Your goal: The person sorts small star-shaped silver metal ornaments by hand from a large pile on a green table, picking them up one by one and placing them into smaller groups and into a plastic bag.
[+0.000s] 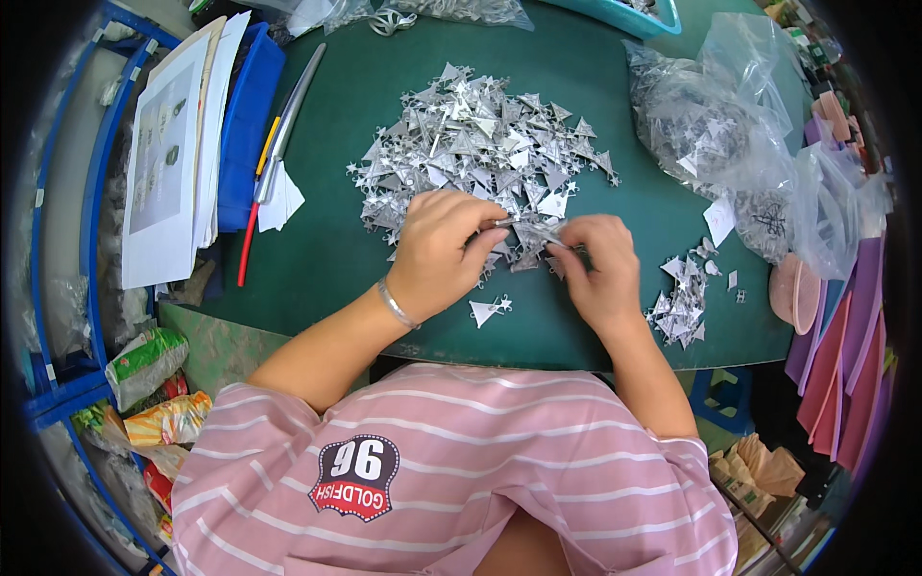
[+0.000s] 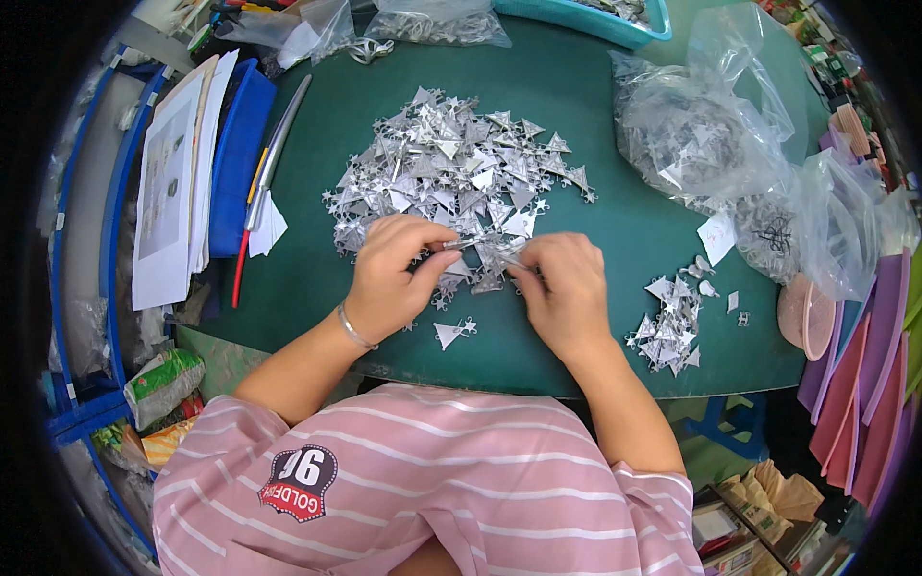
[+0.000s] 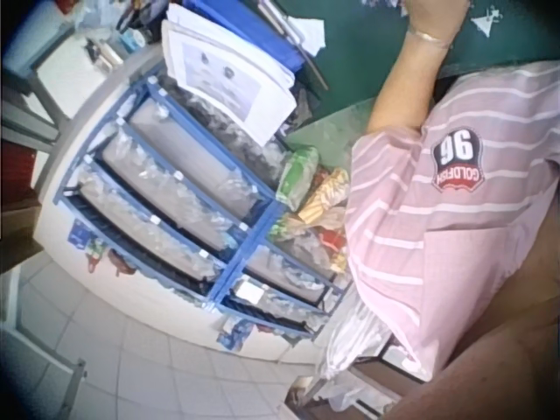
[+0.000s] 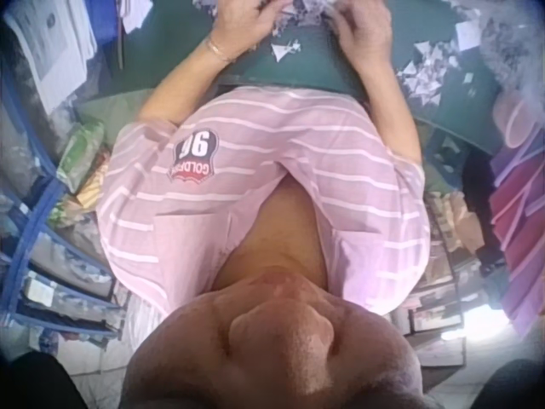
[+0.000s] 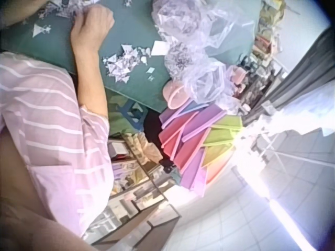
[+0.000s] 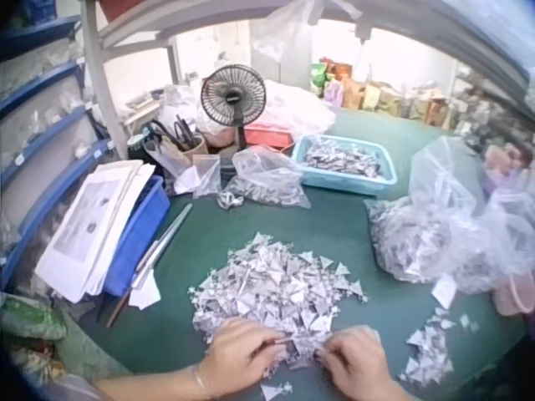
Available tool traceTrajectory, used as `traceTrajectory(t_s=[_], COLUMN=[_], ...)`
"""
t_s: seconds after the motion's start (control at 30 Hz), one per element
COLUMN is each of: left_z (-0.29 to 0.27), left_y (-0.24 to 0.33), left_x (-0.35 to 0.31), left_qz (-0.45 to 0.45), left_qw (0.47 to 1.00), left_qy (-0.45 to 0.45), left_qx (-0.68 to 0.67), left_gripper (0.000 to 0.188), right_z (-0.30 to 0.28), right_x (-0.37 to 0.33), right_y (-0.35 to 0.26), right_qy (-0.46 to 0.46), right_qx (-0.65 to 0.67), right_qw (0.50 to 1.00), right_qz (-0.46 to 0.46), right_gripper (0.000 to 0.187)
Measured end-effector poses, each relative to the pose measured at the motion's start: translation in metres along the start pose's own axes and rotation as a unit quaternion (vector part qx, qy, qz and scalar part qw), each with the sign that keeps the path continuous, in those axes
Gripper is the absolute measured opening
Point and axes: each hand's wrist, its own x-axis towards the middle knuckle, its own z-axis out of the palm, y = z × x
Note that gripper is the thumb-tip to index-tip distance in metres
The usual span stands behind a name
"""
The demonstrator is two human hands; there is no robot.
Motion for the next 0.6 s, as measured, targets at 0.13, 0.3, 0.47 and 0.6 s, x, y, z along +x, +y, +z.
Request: traceTrajectory(t_s=[0.13, 0.3, 0.47, 0.6], left_z=[-0.013, -0.001, -0.003, -0.015], left_y=[0.021, 0.035, 0.030, 0.007], left_x=[-0.003, -0.016, -0.007, -0.005], left_qz=[-0.068, -0.103, -0.180, -0.123], left_qw=[0.993, 0.971, 0.971, 0.989], left_qy=[0.003, -0.145, -0.057, -0.084], left_qx=[-0.099, -0.159, -0.148, -0.018], left_gripper=[0.022, 0.021, 0.016, 0.014], right_z=[-0.025, -0.033, -0.028, -0.005], right_x=[-0.023, -0.043, -0.043, -0.024], right_y=[0.003, -0.011, -0.011, -0.016], right_qy=[-0.007, -0.146, -0.095, -0.047], right_qx=[0.029, 0.009, 0.009, 0.007], right_qw=[0.994, 0.984, 0.994, 0.998], right_qz=[-0.110, -0.100, -0.049, -0.034], right_gripper=[0.020, 0.020, 0.017, 0.023])
